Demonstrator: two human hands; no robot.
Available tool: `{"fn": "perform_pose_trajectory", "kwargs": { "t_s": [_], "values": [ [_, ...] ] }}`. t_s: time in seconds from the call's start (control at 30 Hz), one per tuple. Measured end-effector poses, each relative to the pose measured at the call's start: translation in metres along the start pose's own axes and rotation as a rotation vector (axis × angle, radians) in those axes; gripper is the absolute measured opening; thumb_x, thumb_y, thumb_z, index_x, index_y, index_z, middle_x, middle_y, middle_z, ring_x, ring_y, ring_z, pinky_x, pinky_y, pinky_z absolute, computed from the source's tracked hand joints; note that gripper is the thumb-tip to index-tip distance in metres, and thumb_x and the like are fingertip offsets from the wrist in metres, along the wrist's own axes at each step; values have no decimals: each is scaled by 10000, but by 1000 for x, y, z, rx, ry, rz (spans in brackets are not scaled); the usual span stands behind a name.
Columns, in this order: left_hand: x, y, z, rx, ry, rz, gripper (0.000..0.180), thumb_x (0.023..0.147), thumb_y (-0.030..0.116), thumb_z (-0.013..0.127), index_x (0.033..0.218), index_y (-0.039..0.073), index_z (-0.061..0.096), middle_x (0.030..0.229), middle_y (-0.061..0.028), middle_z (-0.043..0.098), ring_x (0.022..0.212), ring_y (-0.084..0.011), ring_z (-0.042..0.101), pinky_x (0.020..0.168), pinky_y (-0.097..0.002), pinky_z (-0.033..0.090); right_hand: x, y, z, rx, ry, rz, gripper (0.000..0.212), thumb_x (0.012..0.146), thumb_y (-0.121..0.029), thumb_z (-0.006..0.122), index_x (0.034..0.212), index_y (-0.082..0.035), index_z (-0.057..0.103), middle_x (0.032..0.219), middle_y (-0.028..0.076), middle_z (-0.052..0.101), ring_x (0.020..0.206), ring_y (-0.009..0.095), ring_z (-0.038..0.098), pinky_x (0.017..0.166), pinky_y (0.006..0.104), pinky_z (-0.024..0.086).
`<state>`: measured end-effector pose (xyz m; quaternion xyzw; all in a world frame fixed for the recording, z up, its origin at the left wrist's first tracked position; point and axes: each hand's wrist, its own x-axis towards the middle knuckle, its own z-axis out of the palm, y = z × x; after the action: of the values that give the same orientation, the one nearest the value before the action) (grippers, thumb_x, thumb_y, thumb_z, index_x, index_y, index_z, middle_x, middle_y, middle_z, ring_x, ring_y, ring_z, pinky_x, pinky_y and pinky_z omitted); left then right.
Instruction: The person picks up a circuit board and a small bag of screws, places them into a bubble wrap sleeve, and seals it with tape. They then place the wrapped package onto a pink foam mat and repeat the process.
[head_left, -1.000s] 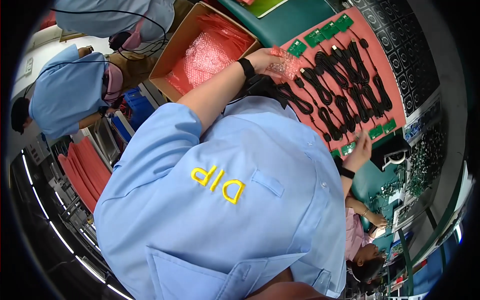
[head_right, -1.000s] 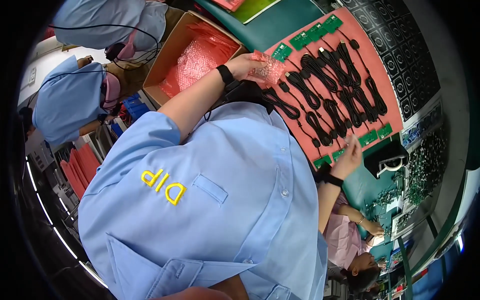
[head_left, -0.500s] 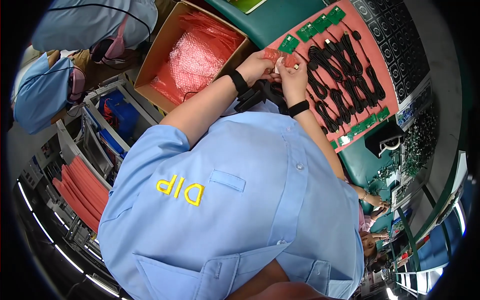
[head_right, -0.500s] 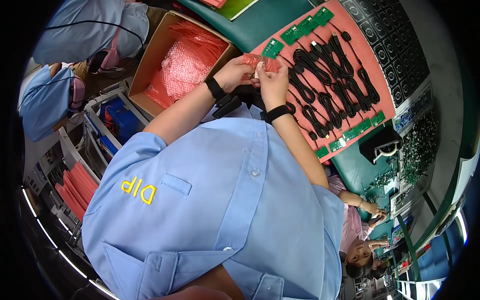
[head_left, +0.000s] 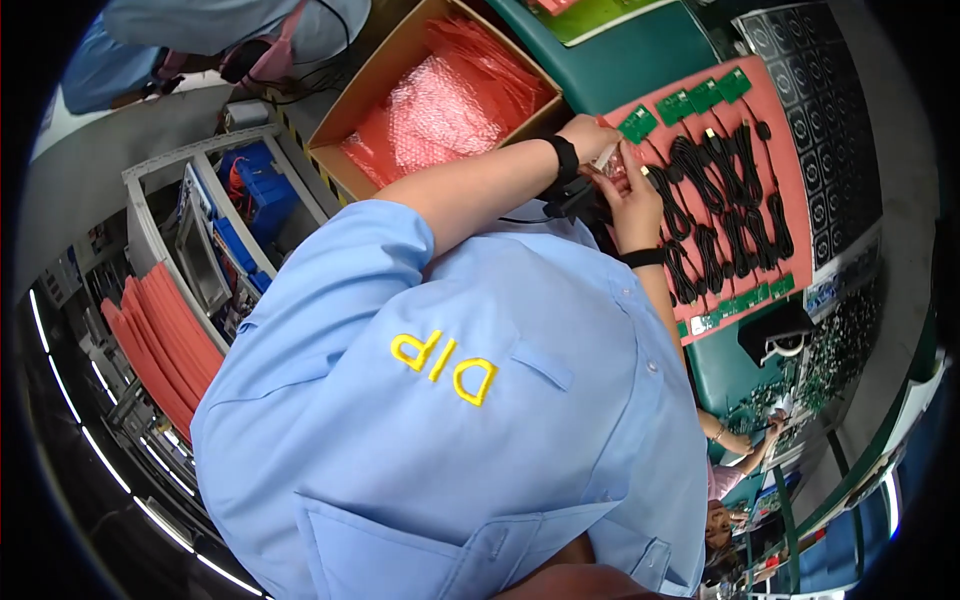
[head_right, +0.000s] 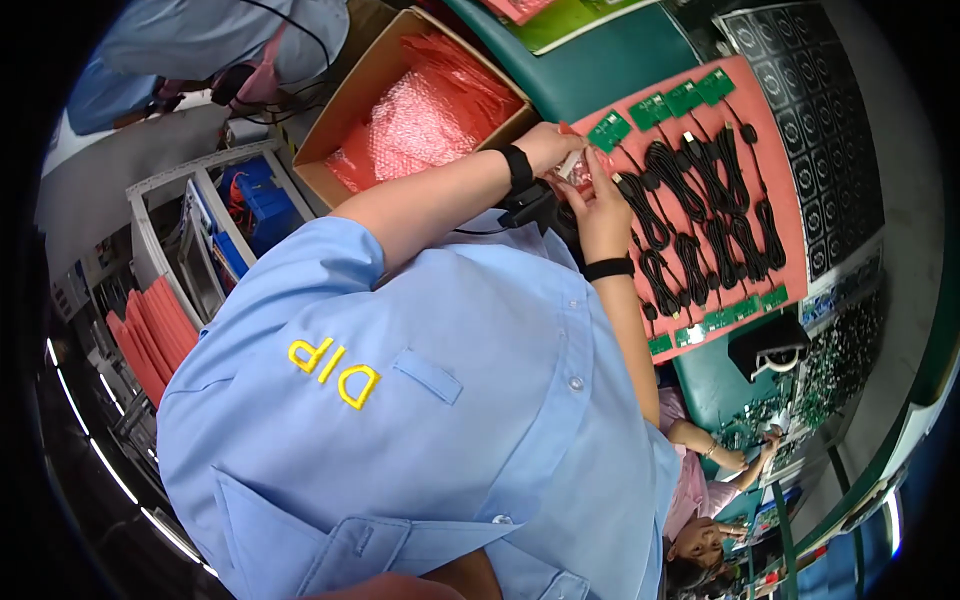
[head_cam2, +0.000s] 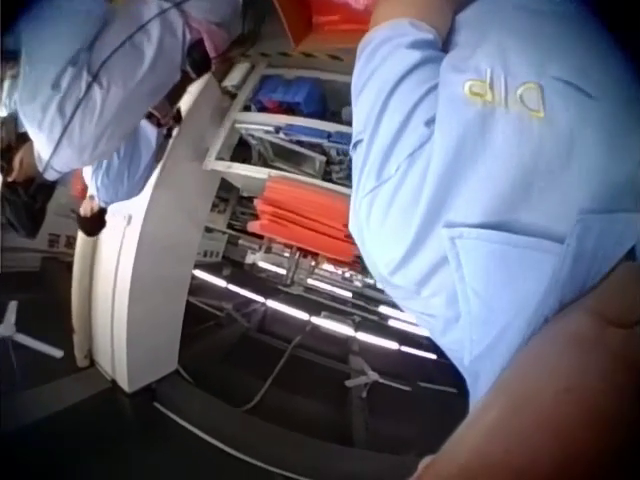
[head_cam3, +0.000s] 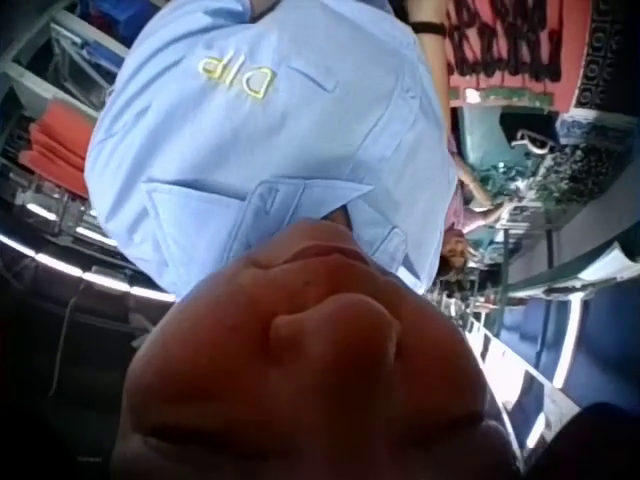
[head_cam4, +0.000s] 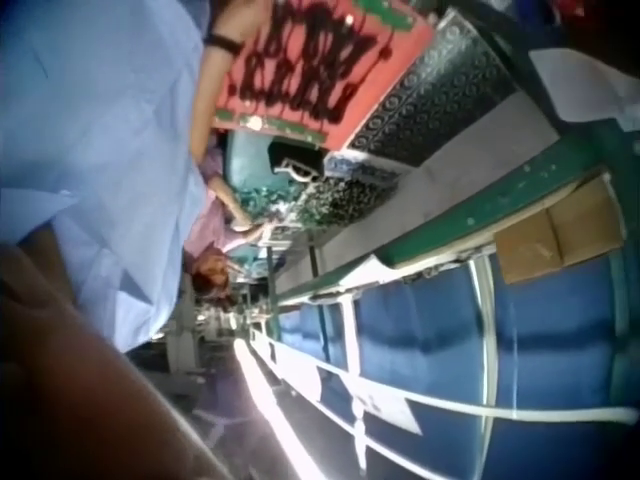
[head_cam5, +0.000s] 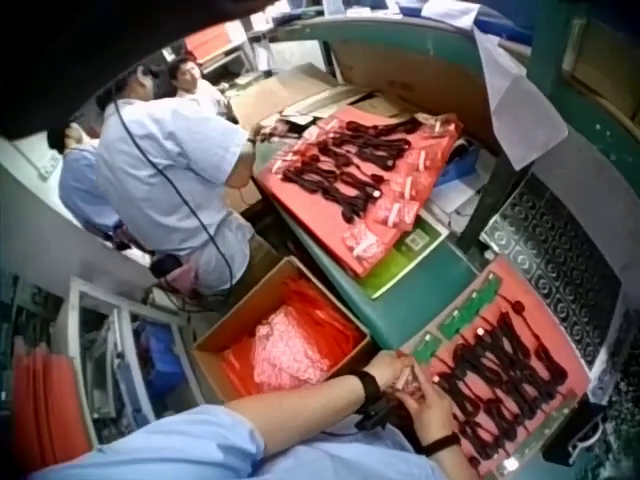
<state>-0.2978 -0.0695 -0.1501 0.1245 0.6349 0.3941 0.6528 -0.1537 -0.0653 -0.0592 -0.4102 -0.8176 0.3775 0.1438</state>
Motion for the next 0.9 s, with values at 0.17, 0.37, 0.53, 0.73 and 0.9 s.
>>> {"fn": "perform_pose_trajectory", "kwargs": {
  "t_s": [0.17, 0.37, 0.53, 0.73, 0.9],
  "values": [
    [-72, 43, -1, 783, 357, 457, 283, 829, 197, 613, 988, -24, 537, 972, -199, 573, 882, -343, 592, 785, -398, 489, 3, 32, 8, -439, -58, 37, 478, 813, -186, 641, 1267, -123, 507, 683, 150, 587, 598, 304, 580, 558, 394, 462],
    [-59, 12, -105, 625, 967, 498, 457, 745, 229, 706, 1052, -21, 478, 1008, -210, 518, 978, -346, 511, 895, -393, 416, 12, 13, -12, -375, -143, 59, 386, 848, -197, 592, 1213, -85, 540, 723, 161, 597, 649, 309, 596, 587, 393, 471],
    [-12, -42, -193, 331, 1319, -381, 545, 676, 248, 775, 1073, -15, 509, 1148, -228, 533, 1107, -318, 512, 914, -426, 422, 19, 9, -29, -270, -138, 177, 296, 833, -209, 607, 1095, -71, 612, 795, 148, 617, 669, 296, 599, 611, 380, 481],
    [-4, -66, -261, 119, 1224, -312, 307, 739, 200, 712, 977, 19, 640, 922, -177, 667, 816, -305, 657, 739, -380, 514, 63, 27, -25, -106, -2, 62, 167, 803, -177, 639, 895, -39, 621, 763, 129, 588, 686, 278, 591, 630, 366, 480],
    [-40, -31, -240, 675, 1145, -115, 308, 818, 275, 603, 1045, 73, 652, 966, -165, 654, 844, -330, 642, 770, -398, 497, 68, 54, -24, -431, 40, -23, 226, 762, -166, 679, 919, -28, 592, 829, 134, 578, 811, 313, 577, 742, 405, 464]
  ]
}}
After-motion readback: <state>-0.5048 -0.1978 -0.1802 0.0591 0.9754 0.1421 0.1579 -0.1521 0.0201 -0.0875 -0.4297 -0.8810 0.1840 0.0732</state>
